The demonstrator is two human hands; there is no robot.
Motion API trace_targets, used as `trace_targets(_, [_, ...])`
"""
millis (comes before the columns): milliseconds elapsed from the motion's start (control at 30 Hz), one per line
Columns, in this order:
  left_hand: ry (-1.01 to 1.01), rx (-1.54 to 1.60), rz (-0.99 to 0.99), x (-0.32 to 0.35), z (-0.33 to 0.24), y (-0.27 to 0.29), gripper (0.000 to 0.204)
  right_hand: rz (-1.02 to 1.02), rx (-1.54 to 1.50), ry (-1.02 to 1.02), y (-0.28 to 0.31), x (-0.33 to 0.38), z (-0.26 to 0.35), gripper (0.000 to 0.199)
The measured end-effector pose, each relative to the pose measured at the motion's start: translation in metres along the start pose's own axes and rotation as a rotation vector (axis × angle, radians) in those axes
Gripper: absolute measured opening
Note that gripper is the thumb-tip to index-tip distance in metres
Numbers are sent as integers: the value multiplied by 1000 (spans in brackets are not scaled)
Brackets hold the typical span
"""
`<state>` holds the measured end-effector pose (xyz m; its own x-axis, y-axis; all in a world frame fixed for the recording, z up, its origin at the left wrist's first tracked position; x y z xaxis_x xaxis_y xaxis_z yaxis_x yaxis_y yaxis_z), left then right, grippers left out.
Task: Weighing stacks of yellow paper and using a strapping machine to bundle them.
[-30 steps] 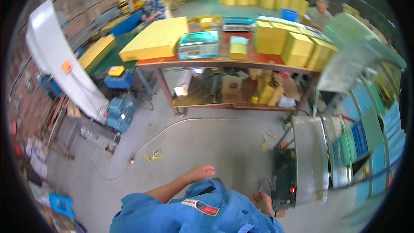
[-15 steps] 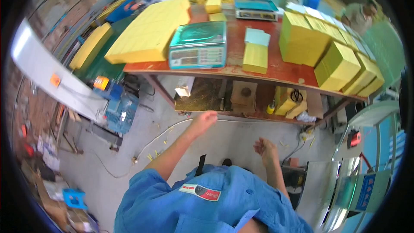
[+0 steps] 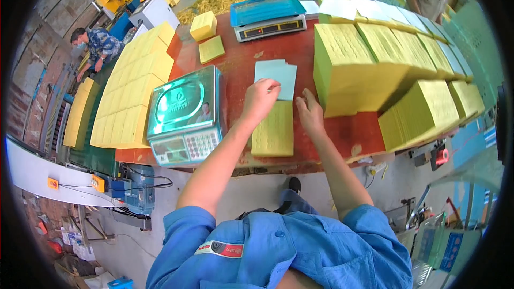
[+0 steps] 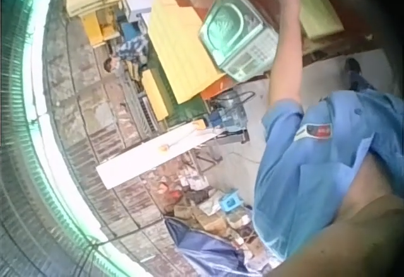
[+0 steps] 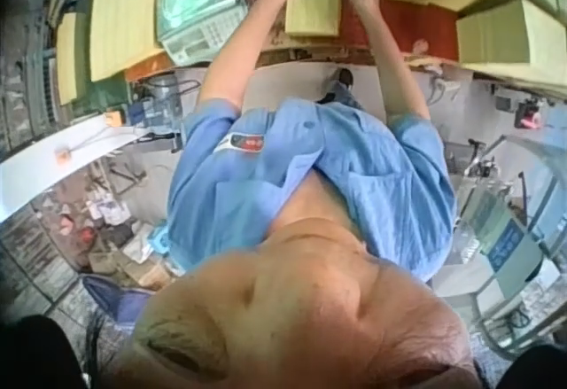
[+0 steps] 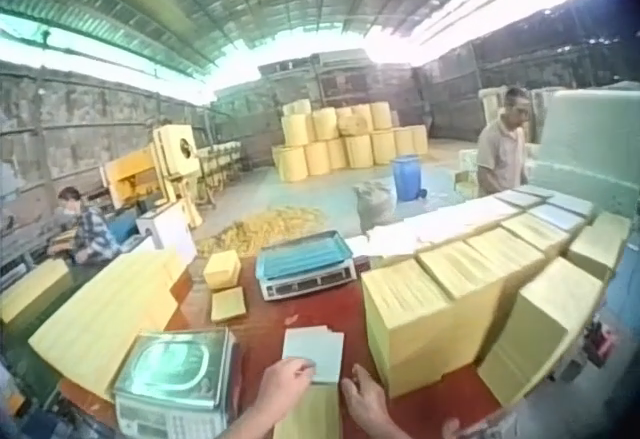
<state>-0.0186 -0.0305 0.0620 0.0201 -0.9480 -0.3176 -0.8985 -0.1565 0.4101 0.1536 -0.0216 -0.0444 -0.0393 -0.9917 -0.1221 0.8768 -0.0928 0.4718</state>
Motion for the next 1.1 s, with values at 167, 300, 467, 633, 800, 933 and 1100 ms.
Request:
trace_targets(167, [343, -45, -26, -49, 89, -37, 33, 185, -141, 47, -55, -83, -31, 39])
trace_targets(300, [248, -153, -28, -58, 114, -53, 48, 170, -451, -115, -42, -77, -17, 49])
trace_targets(467, [402, -55, -9, -57, 90, -26, 48, 226, -526, -79, -32, -72, 34, 47])
trace_targets(633, [376, 189, 54, -64, 112, -35, 42, 206, -668, -174, -43, -89, 23, 46])
trace_targets(800, [517, 405, -17, -61, 123, -12, 26, 148, -658, -267, -53, -90, 31, 42])
trace_targets(933, [438, 316, -124, -59, 146, -2, 22, 85, -619, -290, -52, -83, 7, 35])
trace_targets(1100, [491, 325, -72, -59, 145, -19, 22, -62, -331, -153, -29, -86, -8, 31])
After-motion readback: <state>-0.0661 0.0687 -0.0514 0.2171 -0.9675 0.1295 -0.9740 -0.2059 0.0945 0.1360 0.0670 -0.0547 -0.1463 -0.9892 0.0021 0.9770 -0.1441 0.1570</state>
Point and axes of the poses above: each hand's wrist, its own x-axis away from the middle knuckle, its own y-axis out of the back of the hand, z = x × y, the point moved 6 cm from there along -x, towards the middle knuckle, and after that the axes turned 12 degrees about x, right-handed, at the moved point
